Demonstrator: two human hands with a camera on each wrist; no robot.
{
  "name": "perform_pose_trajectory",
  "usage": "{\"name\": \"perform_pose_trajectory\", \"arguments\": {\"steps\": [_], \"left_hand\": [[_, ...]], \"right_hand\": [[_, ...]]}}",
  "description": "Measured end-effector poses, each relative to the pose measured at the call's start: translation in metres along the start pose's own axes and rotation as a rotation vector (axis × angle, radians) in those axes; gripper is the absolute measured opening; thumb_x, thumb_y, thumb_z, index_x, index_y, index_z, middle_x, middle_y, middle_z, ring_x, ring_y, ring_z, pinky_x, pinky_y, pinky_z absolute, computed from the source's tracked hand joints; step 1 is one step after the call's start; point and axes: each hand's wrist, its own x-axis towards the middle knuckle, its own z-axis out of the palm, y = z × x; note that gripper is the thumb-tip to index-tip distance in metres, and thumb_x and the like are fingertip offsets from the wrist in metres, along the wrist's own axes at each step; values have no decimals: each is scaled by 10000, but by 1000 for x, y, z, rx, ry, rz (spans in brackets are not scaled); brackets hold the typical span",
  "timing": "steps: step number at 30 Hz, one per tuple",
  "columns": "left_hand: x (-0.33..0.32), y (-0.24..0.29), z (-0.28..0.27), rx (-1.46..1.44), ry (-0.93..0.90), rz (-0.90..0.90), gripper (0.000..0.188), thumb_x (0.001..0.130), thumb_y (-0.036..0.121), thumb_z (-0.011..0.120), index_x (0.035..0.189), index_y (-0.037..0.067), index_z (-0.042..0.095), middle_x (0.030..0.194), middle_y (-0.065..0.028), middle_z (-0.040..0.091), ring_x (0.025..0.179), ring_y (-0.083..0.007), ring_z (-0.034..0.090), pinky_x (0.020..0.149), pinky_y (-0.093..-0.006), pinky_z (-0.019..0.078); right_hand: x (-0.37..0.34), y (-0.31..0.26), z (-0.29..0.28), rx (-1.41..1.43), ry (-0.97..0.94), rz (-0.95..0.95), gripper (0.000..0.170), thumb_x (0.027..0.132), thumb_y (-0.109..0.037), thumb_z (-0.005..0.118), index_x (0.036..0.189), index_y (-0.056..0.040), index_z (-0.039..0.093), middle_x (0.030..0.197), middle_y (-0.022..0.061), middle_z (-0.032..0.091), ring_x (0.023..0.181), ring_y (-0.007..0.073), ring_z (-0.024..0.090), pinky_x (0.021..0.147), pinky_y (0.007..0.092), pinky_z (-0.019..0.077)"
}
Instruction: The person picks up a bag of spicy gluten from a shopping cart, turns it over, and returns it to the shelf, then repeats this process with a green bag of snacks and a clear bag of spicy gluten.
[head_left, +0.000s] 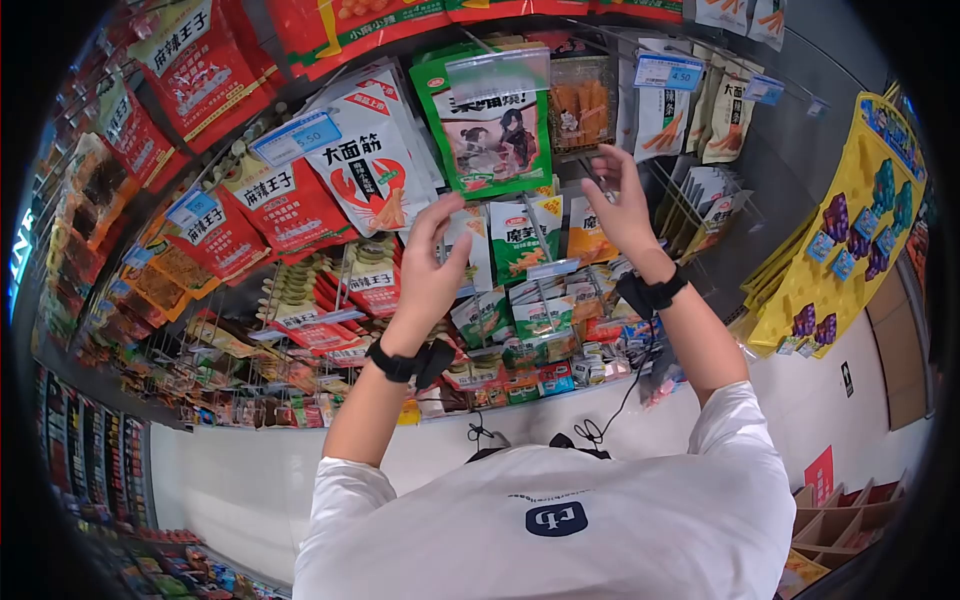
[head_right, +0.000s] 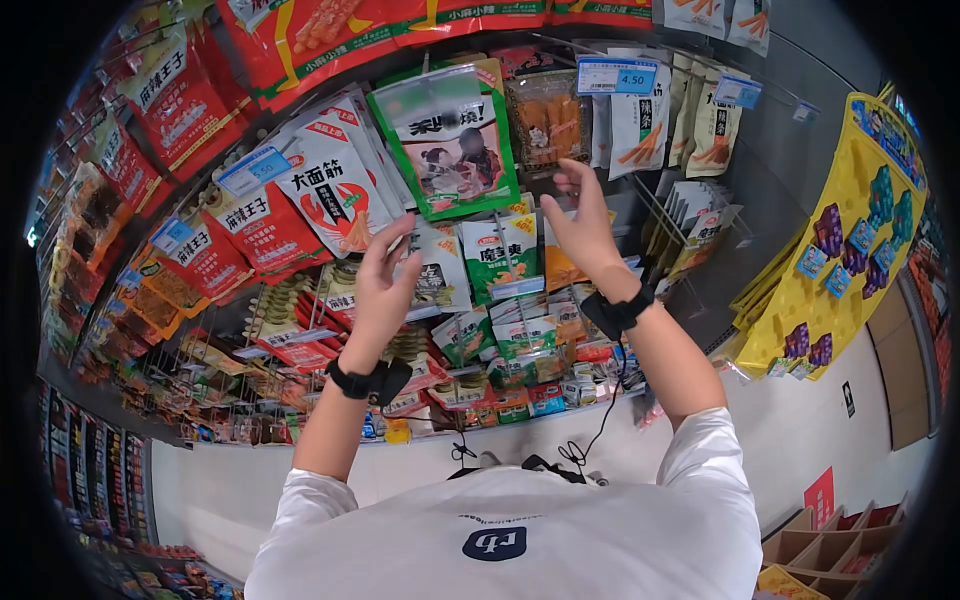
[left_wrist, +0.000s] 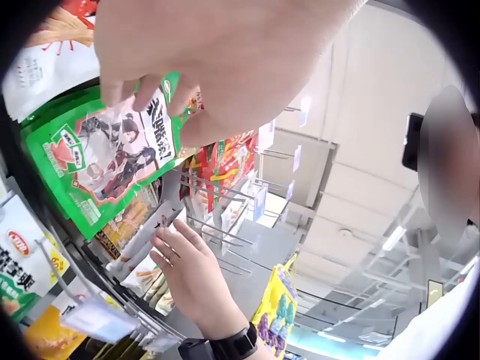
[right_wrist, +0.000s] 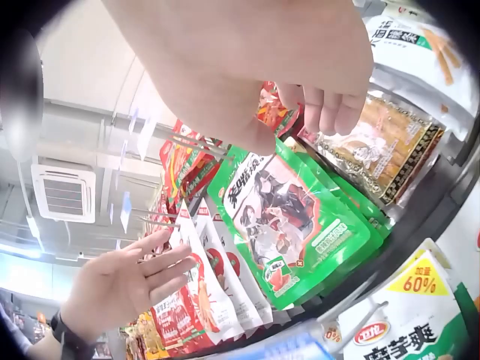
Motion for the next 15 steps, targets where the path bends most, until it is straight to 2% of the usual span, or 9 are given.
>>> {"name": "perform_pose_trajectory", "arguments": {"steps": [1,3,6,8,9,11,12,14,15], "left_hand": [[-15,1,-3,-106,30,21,295,892,-5,545,1184,-42,514,1255,-166,519,1175,-217,516,980,-323,412],[-54,1,-14,-134,68,-64,223,903,-38,523,1125,-39,542,1160,-127,563,1073,-169,557,937,-292,429],[-112,-3,-30,-106,181,-198,166,919,-13,523,1081,-32,553,1009,-91,593,933,-134,582,858,-274,455],[-154,-12,-36,-31,296,-343,130,936,26,518,1053,-14,559,918,-63,610,848,-122,595,776,-262,478],[-173,-23,-40,-24,283,-369,130,936,26,518,1053,-14,559,918,-63,610,848,-122,595,776,-262,478],[-214,-57,-48,-9,224,-584,110,941,49,512,1029,18,571,813,-32,609,766,-98,594,706,-248,482],[-249,-93,-53,118,66,-673,114,926,62,528,1020,34,584,792,-50,625,736,-127,614,689,-264,490],[-325,-162,-64,344,-302,-831,132,887,107,566,1001,57,611,780,-96,657,718,-203,649,673,-304,504],[-358,-192,-75,467,-506,-895,152,864,139,588,990,63,624,789,-123,672,730,-249,663,675,-328,509]], "right_hand": [[-14,-2,-13,41,3,28,492,837,-103,656,1267,-3,439,1053,122,579,952,196,564,865,318,447],[-43,-10,-36,104,51,114,329,859,-54,620,1172,-6,532,1013,87,603,930,151,566,848,280,449],[-98,0,-74,33,121,210,205,880,-14,584,1084,-3,573,962,46,601,831,107,572,775,241,459],[-145,16,-96,-86,201,257,146,889,-5,570,1033,13,589,920,43,582,816,103,569,755,232,452],[-169,21,-104,-53,242,303,143,888,3,561,1028,16,589,935,54,579,803,108,567,739,242,457],[-211,28,-121,-313,231,436,144,864,7,571,1006,8,598,914,72,566,779,150,569,717,272,467],[-240,36,-128,-328,233,445,144,864,7,571,1006,8,598,914,72,566,779,150,569,717,272,467],[-316,53,-139,-636,164,608,161,822,21,573,977,0,608,878,94,549,761,209,563,701,308,472],[-353,62,-145,-691,138,657,181,797,25,574,972,-5,613,868,103,543,761,230,558,697,322,471]]}}
